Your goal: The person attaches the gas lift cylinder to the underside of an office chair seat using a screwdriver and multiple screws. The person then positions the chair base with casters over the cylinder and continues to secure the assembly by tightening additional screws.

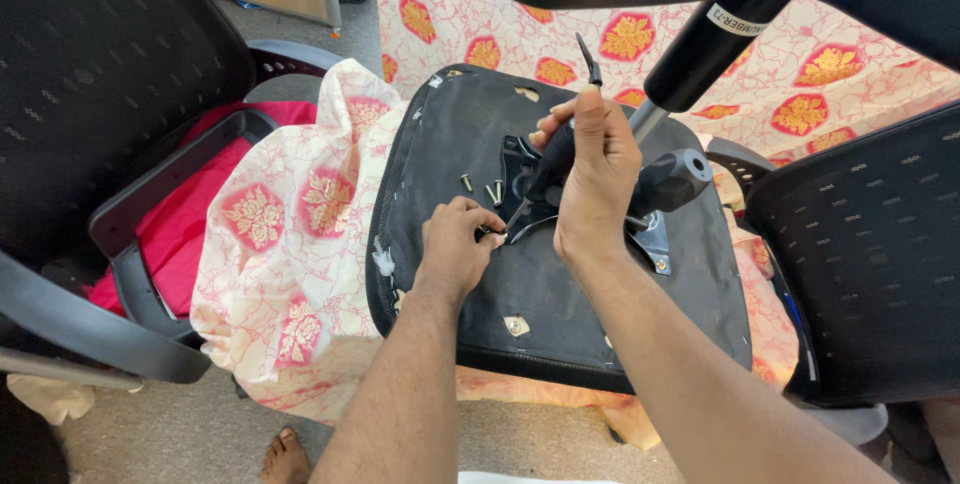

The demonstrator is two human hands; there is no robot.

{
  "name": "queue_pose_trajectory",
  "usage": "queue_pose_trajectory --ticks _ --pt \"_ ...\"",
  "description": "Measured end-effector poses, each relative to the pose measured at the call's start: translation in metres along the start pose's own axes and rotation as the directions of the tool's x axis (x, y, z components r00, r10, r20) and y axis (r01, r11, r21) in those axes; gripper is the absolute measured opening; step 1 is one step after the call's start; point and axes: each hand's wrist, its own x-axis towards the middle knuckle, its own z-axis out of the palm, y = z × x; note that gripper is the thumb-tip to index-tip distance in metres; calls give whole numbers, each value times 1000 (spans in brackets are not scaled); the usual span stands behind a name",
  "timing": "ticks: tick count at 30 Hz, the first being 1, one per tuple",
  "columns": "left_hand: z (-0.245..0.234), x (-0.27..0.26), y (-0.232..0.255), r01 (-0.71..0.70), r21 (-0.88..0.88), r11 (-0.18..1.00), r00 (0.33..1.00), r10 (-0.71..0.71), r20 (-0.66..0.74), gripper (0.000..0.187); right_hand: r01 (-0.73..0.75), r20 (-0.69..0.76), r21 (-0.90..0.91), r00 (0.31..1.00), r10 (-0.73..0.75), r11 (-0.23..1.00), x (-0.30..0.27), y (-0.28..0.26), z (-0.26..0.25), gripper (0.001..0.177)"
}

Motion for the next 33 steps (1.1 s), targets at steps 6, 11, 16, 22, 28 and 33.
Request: queue_pose_trajectory --ticks 6,11,16,22,28,33 --pt "-2 0 4 46 24 999 998 -47 50 15 -59 196 236 981 12 970 4 3 -10 42" --pt "-4 2 5 67 68 995 993 -73 89 15 13 167 55 986 -22 998 7 5 -2 14" --pt "-3 2 5 54 56 997 996 -57 64 15 11 36 30 999 -12 999 4 5 -2 23" --pt "-2 1 4 29 34 999 999 -31 43 15 -37 280 386 957 -79 922 7 9 -22 41" --pt "0 0 3 17 38 999 999 -18 29 15 -4 129 7 992 3 1000 1 13 -18 20" --pt "1 1 1 12 27 1000 1000 -13 20 16 -75 177 175 983 44 982 -3 16 -26 34"
